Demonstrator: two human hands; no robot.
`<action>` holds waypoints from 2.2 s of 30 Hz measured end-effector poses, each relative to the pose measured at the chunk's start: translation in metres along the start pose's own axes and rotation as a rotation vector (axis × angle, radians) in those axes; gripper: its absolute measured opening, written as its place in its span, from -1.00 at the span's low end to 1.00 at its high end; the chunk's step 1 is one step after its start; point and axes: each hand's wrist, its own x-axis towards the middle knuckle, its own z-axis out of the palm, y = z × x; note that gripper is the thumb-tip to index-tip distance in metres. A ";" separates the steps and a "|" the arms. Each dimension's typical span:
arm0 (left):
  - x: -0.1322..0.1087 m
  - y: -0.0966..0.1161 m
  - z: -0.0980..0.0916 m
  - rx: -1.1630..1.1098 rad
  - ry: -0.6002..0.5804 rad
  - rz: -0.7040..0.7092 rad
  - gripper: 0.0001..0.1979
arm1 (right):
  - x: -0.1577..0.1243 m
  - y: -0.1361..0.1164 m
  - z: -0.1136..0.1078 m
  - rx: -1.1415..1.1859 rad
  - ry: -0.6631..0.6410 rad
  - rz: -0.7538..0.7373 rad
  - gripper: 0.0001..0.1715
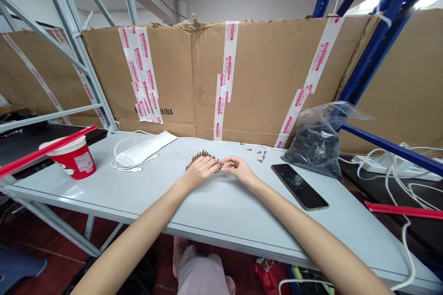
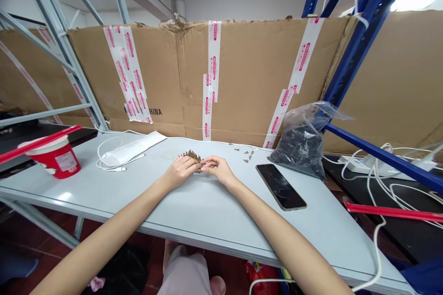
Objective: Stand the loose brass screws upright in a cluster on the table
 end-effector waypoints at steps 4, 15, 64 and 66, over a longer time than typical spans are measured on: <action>0.001 0.000 0.001 0.001 -0.021 -0.012 -0.78 | 0.000 0.000 0.000 0.043 0.003 0.007 -0.57; -0.001 0.002 0.006 0.013 -0.023 0.011 -0.81 | -0.004 -0.002 0.004 0.147 -0.007 0.021 -0.60; 0.004 0.000 0.004 -0.023 -0.026 0.022 -0.84 | -0.009 -0.006 0.009 0.311 0.046 0.096 -0.52; 0.003 -0.001 0.004 -0.004 -0.027 0.029 -0.83 | -0.009 -0.007 0.009 0.310 0.045 0.093 -0.52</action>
